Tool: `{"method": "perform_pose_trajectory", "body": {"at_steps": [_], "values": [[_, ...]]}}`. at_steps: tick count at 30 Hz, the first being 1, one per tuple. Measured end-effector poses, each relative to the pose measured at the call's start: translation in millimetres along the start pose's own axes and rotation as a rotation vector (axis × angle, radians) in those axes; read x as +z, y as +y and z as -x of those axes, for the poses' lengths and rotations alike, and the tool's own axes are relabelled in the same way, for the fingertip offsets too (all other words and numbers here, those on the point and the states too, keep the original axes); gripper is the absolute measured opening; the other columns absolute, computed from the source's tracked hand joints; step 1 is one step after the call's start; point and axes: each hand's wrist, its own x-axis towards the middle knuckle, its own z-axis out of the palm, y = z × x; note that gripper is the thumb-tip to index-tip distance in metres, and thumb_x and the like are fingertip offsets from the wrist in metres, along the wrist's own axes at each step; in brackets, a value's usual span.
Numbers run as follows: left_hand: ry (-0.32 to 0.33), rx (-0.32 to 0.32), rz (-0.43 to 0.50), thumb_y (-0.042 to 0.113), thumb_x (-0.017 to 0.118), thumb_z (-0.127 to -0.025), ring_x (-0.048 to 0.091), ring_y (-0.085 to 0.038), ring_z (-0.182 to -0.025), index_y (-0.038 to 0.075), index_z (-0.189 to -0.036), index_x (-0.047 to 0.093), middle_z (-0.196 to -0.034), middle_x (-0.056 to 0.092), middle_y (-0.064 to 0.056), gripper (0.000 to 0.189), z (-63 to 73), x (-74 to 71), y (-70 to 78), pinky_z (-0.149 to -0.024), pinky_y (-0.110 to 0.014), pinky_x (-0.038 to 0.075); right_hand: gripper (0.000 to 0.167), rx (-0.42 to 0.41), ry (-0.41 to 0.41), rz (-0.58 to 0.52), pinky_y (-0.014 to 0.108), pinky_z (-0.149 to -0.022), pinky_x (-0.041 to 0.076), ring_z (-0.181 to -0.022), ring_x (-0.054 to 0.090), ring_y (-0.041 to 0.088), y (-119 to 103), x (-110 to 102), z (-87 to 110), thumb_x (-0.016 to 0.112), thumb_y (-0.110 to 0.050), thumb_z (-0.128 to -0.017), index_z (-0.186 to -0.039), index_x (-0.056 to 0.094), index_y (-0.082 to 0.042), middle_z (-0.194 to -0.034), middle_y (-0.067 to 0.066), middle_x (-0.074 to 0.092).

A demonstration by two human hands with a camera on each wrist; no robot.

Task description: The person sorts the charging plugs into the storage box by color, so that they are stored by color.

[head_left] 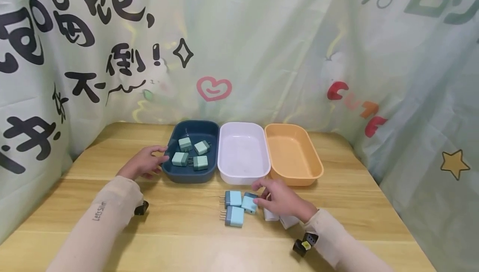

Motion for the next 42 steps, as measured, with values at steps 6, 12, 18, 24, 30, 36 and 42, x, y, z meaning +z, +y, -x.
{"method": "perform_pose_trajectory", "body": {"at_steps": [6,12,18,24,30,36,42], "values": [[-0.001,-0.007,0.003,0.033,0.054,-0.1,0.06,-0.029,-0.09,0.012,-0.152,0.032,-0.122,0.054,-0.019,0.06,0.2,-2.4,0.8,-0.07,-0.041,0.053,0.026,-0.012,0.021,0.004,0.023,-0.063,0.053,-0.073,0.063,0.006,5,5,7.1,0.071,-0.012,-0.089,-0.111,0.063,-0.002,-0.104,0.008,0.067],[-0.004,-0.006,0.002,0.034,0.055,-0.1,0.061,-0.028,-0.088,0.013,-0.152,0.031,-0.118,0.056,-0.018,0.061,-0.7,-1.9,0.8,-0.07,-0.041,0.052,0.027,-0.015,0.044,0.028,0.023,-0.06,0.051,-0.069,0.06,0.005,8,6,10.6,0.072,-0.01,-0.088,-0.112,0.063,-0.002,-0.098,0.008,0.067],[0.005,0.002,-0.004,0.032,0.055,-0.1,0.061,-0.027,-0.087,0.012,-0.152,0.032,-0.119,0.056,-0.018,0.06,0.8,-1.8,1.7,-0.069,-0.041,0.053,0.03,0.04,0.028,0.059,0.023,-0.057,0.05,-0.063,0.055,0.003,8,4,11.3,0.074,-0.013,-0.087,-0.113,0.063,-0.002,-0.088,0.003,0.066],[0.003,0.002,0.013,0.031,0.053,-0.101,0.061,-0.027,-0.086,0.009,-0.152,0.031,-0.12,0.055,-0.021,0.059,2.1,-1.1,2.9,-0.068,-0.041,0.052,0.035,0.084,-0.031,0.087,0.023,-0.05,0.045,-0.057,0.051,0.003,7,4,7.7,0.076,-0.019,-0.085,-0.115,0.064,-0.004,-0.078,-0.005,0.06],[-0.001,0.005,0.021,0.031,0.053,-0.101,0.06,-0.029,-0.087,0.008,-0.152,0.031,-0.119,0.055,-0.022,0.06,2.0,-0.9,4.8,-0.068,-0.041,0.052,0.042,0.096,-0.063,0.102,0.023,-0.048,0.044,-0.053,0.051,0.002,5,4,4.1,0.081,-0.021,-0.08,-0.116,0.066,-0.006,-0.1,0.003,0.068],[-0.002,-0.009,0.016,0.032,0.053,-0.101,0.06,-0.028,-0.088,0.009,-0.152,0.031,-0.121,0.054,-0.021,0.06,0.7,-1.2,3.4,-0.07,-0.041,0.053,0.05,0.1,-0.061,0.178,0.026,-0.066,0.05,-0.068,0.058,0.005,5,9,1.0,0.084,-0.028,-0.075,-0.117,0.066,-0.007,-0.107,0.003,0.069],[0.001,-0.017,0.021,0.031,0.053,-0.101,0.06,-0.028,-0.088,0.01,-0.152,0.031,-0.122,0.054,-0.022,0.059,-0.1,0.1,2.4,-0.07,-0.041,0.053,0.057,0.091,-0.034,0.276,0.034,-0.084,0.05,-0.092,0.062,0.012,5,15,0.8,0.085,-0.034,-0.073,-0.118,0.066,-0.005,-0.105,0.003,0.07]]}}
